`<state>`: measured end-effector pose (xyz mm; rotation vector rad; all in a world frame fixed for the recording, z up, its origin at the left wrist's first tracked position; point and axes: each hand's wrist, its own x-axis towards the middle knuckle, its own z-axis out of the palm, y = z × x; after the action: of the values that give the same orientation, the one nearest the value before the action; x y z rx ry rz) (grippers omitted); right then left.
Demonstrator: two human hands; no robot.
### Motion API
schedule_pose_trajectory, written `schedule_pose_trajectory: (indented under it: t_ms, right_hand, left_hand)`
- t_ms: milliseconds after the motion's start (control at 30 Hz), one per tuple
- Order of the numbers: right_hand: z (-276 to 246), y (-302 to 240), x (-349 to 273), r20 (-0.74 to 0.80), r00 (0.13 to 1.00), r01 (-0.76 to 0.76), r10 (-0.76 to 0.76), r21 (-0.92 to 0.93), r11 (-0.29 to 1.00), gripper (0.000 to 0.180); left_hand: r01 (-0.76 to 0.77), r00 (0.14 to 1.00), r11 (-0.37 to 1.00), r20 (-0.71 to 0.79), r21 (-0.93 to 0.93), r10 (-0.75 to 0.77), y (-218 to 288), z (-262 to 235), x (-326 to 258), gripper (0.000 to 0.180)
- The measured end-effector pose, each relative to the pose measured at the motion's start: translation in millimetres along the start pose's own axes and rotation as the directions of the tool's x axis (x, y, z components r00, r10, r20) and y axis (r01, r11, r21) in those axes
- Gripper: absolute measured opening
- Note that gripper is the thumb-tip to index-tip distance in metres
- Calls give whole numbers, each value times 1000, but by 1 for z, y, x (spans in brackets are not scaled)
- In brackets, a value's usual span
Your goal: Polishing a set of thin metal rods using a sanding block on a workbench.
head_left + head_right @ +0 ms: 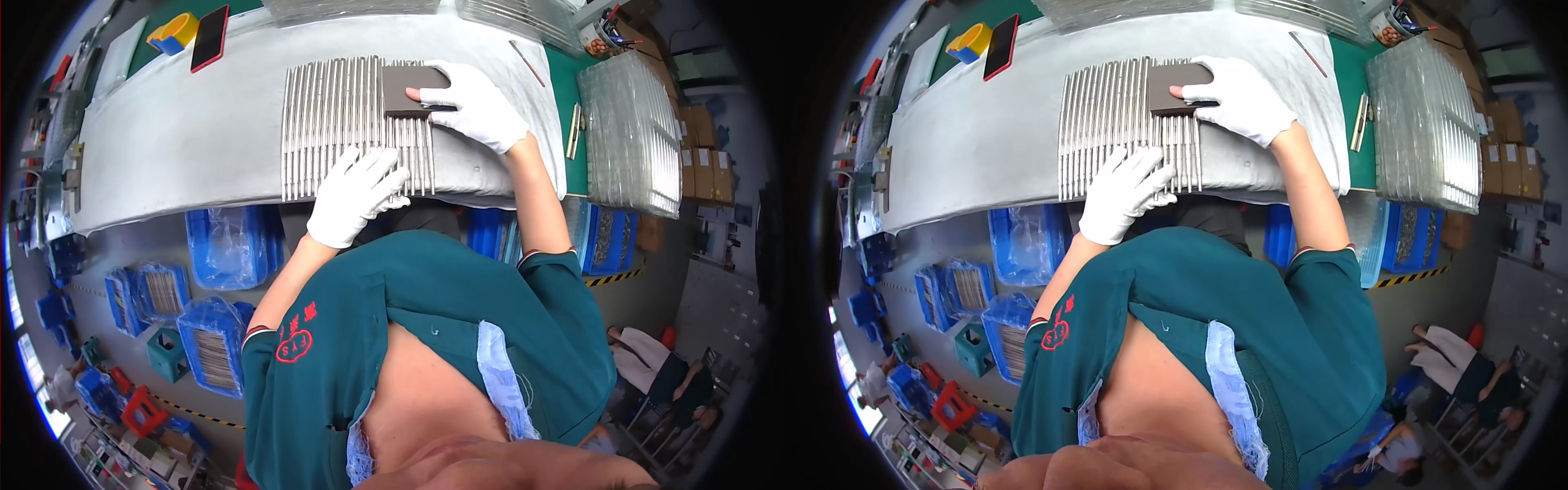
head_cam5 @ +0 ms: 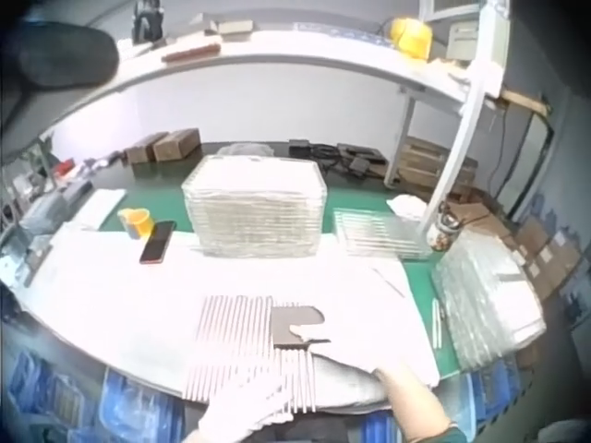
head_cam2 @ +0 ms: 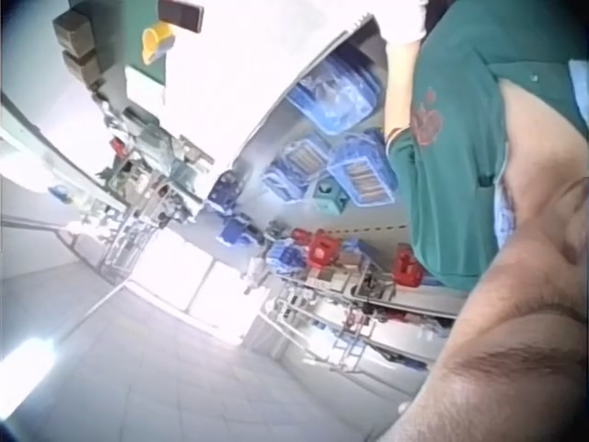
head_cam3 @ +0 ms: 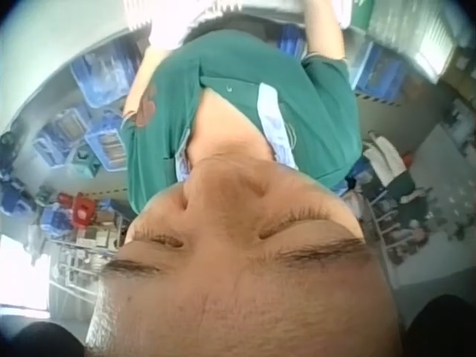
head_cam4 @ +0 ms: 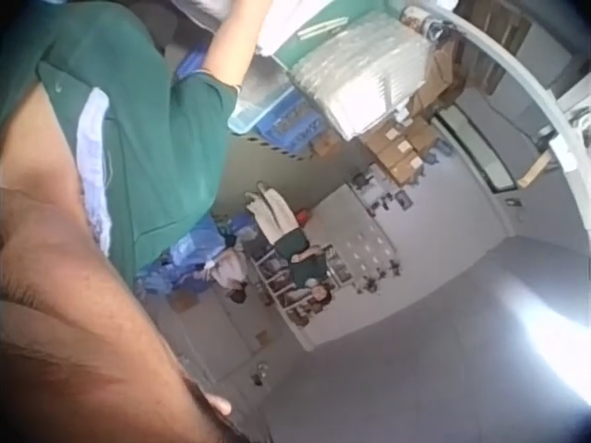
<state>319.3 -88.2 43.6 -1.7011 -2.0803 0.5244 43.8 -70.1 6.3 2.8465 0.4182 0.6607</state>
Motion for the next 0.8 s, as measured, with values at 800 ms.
schedule_pose_trajectory:
  t_ms: [800]
  right_hand:
    - [15, 25, -16, -723, 279, 300, 631, 690, 658, 71]
  left_hand:
    - [-26, 989, 999, 144, -40, 32, 3, -11, 16, 71]
